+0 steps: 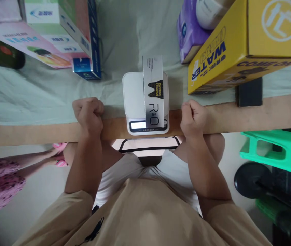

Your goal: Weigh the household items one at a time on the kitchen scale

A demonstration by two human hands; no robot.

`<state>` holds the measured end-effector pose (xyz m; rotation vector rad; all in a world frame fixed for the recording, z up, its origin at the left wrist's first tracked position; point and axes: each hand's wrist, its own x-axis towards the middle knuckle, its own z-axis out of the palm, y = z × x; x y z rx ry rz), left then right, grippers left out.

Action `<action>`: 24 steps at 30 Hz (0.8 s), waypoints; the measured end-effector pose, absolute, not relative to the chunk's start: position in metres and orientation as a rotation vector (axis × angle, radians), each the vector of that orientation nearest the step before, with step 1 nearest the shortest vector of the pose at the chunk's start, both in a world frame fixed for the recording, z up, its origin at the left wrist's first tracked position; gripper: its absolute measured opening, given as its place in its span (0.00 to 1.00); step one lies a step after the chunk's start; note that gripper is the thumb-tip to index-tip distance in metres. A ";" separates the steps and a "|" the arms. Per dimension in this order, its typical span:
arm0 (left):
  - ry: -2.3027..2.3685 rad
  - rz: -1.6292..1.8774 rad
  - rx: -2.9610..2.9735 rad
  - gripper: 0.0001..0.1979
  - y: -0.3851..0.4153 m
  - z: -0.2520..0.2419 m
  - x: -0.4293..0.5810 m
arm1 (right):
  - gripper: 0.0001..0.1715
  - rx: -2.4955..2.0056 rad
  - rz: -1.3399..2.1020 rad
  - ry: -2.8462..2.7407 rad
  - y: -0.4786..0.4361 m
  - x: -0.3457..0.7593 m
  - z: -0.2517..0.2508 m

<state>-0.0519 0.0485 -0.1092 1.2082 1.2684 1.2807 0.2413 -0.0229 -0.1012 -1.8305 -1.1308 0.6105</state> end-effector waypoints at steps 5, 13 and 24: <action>1.262 1.288 1.235 0.30 0.049 -0.111 -0.055 | 0.14 -1.788 0.425 -1.268 -0.023 0.226 -0.069; 1.318 1.248 1.333 0.22 0.047 -0.107 -0.051 | 0.33 -2.042 0.452 -1.873 -0.008 0.171 0.004; 1.373 1.194 1.378 0.19 0.046 -0.098 -0.050 | 0.34 -2.197 0.497 -1.941 0.001 0.175 0.002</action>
